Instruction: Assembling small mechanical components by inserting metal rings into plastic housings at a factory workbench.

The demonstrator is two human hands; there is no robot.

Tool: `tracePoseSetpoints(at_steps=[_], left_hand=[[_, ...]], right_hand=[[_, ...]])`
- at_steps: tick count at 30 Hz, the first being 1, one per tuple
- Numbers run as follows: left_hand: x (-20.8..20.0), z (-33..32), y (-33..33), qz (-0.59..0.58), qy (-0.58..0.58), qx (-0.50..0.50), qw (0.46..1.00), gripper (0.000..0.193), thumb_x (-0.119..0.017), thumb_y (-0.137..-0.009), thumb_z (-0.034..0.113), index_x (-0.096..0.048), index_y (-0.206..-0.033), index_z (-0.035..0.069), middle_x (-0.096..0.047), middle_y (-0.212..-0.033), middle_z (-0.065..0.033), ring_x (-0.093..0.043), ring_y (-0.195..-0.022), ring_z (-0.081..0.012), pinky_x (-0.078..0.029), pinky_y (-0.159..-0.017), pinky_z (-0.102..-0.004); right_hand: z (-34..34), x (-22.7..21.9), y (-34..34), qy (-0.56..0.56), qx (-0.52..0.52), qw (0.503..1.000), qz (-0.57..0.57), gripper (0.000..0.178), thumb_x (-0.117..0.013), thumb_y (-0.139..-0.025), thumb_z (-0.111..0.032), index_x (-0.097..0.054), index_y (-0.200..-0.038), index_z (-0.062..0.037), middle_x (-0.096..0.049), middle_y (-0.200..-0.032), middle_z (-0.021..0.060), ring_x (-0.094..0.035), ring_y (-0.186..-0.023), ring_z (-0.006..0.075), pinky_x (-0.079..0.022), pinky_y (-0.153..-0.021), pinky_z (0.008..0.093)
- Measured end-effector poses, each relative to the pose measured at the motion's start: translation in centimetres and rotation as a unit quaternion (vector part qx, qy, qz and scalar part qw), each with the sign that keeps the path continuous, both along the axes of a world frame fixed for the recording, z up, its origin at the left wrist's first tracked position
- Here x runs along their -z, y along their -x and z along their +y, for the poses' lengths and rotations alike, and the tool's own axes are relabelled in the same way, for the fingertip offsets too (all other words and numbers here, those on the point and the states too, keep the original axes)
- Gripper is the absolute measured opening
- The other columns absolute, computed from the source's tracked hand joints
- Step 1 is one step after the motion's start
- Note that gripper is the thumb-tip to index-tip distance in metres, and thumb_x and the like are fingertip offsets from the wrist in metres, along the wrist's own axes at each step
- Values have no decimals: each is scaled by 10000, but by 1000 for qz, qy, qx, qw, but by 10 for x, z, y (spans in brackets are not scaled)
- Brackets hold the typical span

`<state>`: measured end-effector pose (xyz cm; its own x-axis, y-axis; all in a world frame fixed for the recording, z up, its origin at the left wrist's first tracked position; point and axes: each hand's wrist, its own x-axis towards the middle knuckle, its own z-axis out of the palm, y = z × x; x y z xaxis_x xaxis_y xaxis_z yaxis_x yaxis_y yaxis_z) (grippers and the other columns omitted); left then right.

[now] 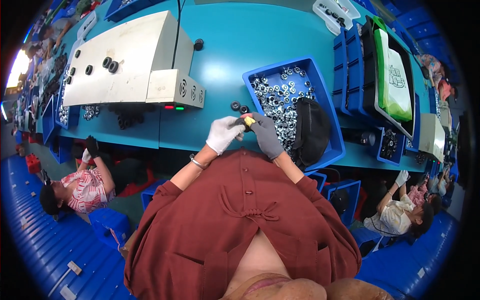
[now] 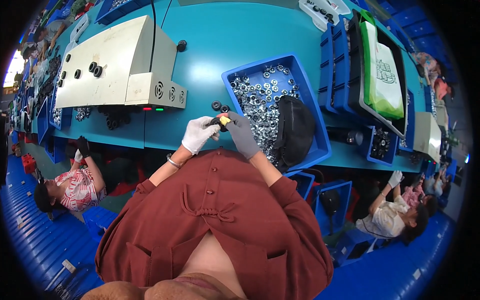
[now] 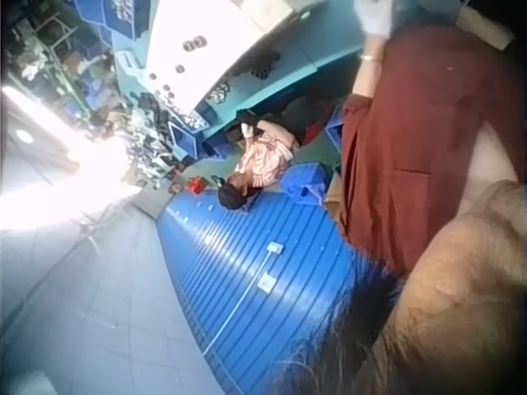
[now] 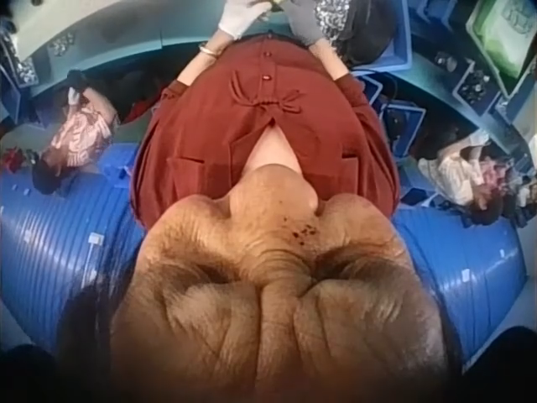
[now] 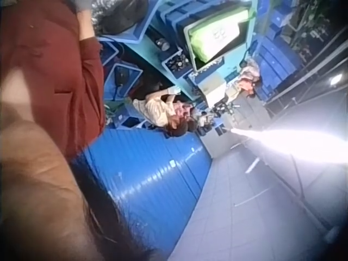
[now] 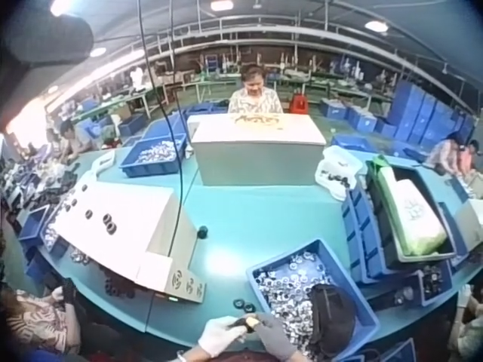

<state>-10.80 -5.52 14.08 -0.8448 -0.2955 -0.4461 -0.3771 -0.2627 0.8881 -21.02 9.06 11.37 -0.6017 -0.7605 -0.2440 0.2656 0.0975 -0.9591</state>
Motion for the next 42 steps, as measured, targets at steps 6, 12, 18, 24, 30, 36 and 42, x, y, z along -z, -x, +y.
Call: tracePoseSetpoints(at_steps=[6,12,18,24,30,36,42], left_hand=[[0,-2,1,-23,25,34,999,187,-673,-863,59,-647,-992,-73,-666,-785,-77,-637,-651,-107,-530,-582,-249],[4,3,2,-26,97,37,994,186,-705,-843,78,-644,-949,-62,-664,-757,-64,-631,-636,-92,-513,-566,-238],[6,1,0,-51,41,30,997,171,-696,-862,105,-646,-931,-44,-659,-759,-58,-623,-627,-91,-507,-568,-235],[17,-4,-5,-69,-134,-28,988,320,-641,-940,261,-658,-1050,-38,-665,-842,-63,-596,-595,-119,-500,-553,-237],[22,6,-4,-46,-114,-40,992,346,-630,-944,278,-636,-1102,-31,-655,-860,-71,-617,-642,-131,-512,-561,-261],[37,9,-5,-81,-123,-6,989,386,-625,-938,238,-606,-1187,-56,-654,-959,-98,-644,-729,-137,-533,-629,-264],[26,22,1,37,114,38,992,319,-662,-848,45,-601,-1133,-86,-669,-997,-124,-670,-824,-131,-547,-723,-269]], right_hand=[[1,-5,4,7,-4,999,-44,227,-515,-934,-114,-657,-1050,20,-656,-888,27,-594,-815,76,-470,-730,235],[-7,-24,5,-82,-29,992,90,180,-534,-922,-126,-637,-966,15,-640,-835,33,-582,-766,87,-468,-698,248],[0,2,3,-21,-22,997,-68,229,-520,-930,-125,-622,-1081,13,-646,-937,50,-595,-839,105,-479,-772,257],[5,-35,-2,9,-65,959,277,504,-580,-819,-72,-540,-1320,-33,-571,-1138,111,-559,-1075,240,-442,-942,313],[4,-18,-7,-34,-6,958,284,293,-630,-766,-34,-630,-1058,-19,-567,-1001,113,-561,-974,278,-456,-861,353],[6,-12,-11,-74,7,942,328,165,-585,-792,-32,-645,-945,-14,-590,-921,130,-580,-825,274,-462,-717,361],[8,12,-2,-124,68,971,194,251,-518,-926,-104,-685,-1076,9,-644,-905,74,-593,-754,120,-466,-670,262]])
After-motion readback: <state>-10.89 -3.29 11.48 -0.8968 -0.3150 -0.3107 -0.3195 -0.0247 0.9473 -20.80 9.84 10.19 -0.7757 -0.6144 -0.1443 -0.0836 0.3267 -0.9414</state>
